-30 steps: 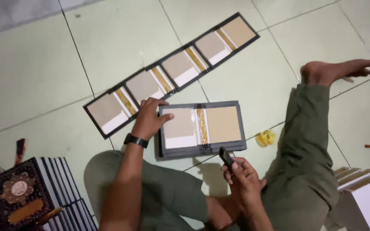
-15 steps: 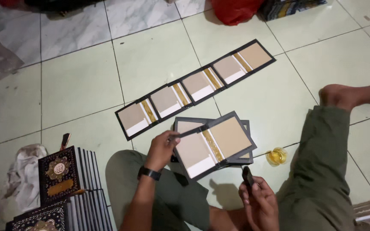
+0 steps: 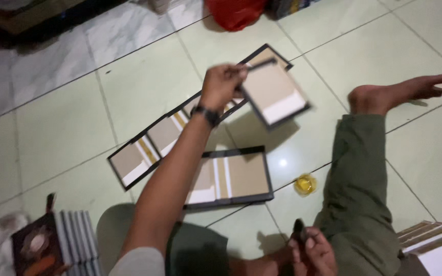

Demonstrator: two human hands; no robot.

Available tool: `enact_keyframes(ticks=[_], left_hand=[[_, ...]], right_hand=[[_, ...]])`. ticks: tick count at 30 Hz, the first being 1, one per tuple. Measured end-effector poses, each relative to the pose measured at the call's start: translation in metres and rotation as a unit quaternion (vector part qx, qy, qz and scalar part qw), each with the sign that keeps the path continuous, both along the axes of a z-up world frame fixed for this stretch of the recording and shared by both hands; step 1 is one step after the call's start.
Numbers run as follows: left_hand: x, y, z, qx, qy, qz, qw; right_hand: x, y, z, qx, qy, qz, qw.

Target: The person sits on the floor and applies a yellow adhesive from a small container onto the spine of a book using a small brush. They repeatedly dip the brush into the container and spread the glue along the binding of the book.

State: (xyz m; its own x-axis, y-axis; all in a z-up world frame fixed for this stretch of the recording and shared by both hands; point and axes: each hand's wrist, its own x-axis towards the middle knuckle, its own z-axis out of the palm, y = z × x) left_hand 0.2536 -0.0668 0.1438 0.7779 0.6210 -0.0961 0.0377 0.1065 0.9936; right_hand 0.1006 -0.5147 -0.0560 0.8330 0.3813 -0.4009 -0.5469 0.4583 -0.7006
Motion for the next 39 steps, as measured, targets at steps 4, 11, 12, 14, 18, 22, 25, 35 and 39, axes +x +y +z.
enact_keyframes(ticks=[4,11,12,14,18,22,25,35,39], left_hand=[[0.118,0.015,-0.007,-0.062,-0.007,0.005,0.998],[0.272,0.058,-0.104,-0.133,0.095,0.025,0.986],[0.288,0.074,-0.130,-0.135,0.099,0.024,0.986],[0.312,0.103,-0.183,-0.077,0.157,0.087,0.981],[0.299,0.125,-0.219,0.091,0.267,0.093,0.955],[0.299,0.147,-0.257,0.258,0.270,0.079,0.924],[0.298,0.154,-0.268,0.299,0.274,0.068,0.912],[0.293,0.170,-0.293,0.368,0.278,0.045,0.886],[0.295,0.173,-0.302,0.383,0.280,0.036,0.880]], right_hand=[[0.271,0.111,0.044,0.482,-0.102,-0.246,0.835],[0.434,0.194,0.126,0.891,-0.141,-0.385,0.193],[0.440,0.196,0.121,0.889,-0.142,-0.389,0.196],[0.446,0.199,0.111,0.887,-0.154,-0.384,0.206],[0.448,0.186,0.074,0.957,-0.120,-0.260,0.056],[0.428,0.152,0.050,0.891,0.361,-0.222,0.164],[0.417,0.157,0.069,0.879,0.415,-0.181,0.151],[0.465,0.198,0.054,0.928,-0.165,-0.294,0.161],[0.469,0.195,0.055,0.929,-0.155,-0.297,0.159]])
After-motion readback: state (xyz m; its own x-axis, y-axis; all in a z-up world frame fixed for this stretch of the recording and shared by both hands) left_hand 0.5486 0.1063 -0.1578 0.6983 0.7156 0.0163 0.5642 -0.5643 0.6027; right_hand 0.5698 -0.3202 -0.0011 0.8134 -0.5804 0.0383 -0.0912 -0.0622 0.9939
